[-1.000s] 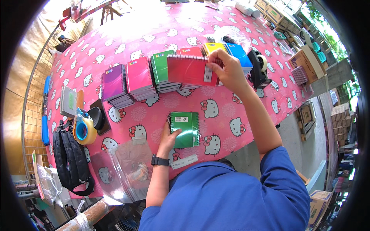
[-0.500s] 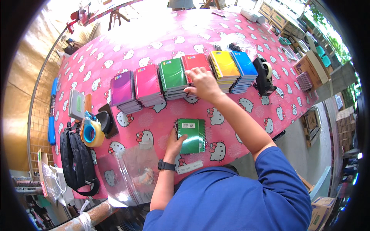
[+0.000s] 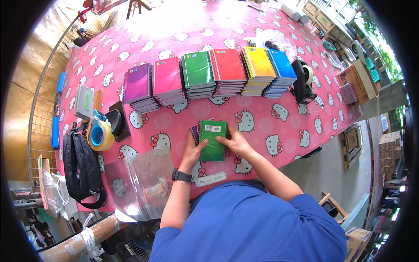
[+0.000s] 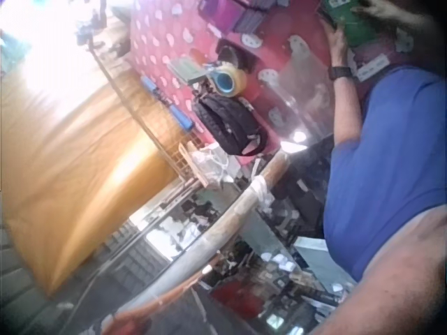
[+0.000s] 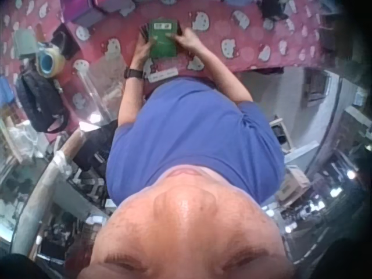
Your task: The person packages notebooks into clear plastic bags by hand, using a tape dispenser to seal the bags. They pick up a notebook from a stack, place it into a plastic bag, fold the top of the bag over, and secure it with a piece of tape from the dispenser.
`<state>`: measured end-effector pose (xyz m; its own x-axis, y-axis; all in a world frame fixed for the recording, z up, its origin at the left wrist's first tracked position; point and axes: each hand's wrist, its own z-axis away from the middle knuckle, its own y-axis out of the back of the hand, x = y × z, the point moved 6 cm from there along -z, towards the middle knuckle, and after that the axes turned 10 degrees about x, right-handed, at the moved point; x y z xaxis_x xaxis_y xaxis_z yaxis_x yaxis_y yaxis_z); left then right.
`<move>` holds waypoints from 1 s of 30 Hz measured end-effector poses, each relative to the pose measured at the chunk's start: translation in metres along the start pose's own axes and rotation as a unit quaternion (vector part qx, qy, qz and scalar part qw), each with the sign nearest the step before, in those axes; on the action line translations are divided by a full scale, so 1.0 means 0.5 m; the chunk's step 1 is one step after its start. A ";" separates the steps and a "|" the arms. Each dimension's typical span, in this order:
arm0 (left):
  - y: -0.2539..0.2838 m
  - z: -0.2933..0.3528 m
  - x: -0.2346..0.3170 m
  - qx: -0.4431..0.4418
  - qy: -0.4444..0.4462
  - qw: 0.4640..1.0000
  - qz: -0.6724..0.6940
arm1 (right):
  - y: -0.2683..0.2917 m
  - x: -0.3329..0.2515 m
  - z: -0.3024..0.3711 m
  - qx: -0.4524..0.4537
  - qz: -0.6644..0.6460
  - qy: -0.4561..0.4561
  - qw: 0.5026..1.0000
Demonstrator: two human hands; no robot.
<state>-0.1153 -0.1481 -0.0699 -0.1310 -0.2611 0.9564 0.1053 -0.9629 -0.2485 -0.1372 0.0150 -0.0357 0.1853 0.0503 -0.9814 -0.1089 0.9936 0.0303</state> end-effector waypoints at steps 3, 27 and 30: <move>-0.008 0.003 0.007 0.010 -0.023 1.000 -0.016 | -0.004 0.004 -0.017 0.010 0.086 0.008 0.996; -0.018 0.003 0.021 -0.025 -0.081 0.991 -0.107 | -0.090 -0.317 -0.257 0.047 0.462 0.537 0.704; -0.003 -0.002 0.015 -0.030 -0.084 0.990 -0.107 | -0.087 -0.301 -0.248 -0.019 0.464 0.476 0.747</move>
<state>-0.1174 -0.1486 -0.0625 0.0225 -0.0406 0.9989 0.0342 -0.9986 -0.0413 -0.2814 -0.0481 0.0872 -0.7630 0.6034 -0.2317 0.2099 0.5703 0.7942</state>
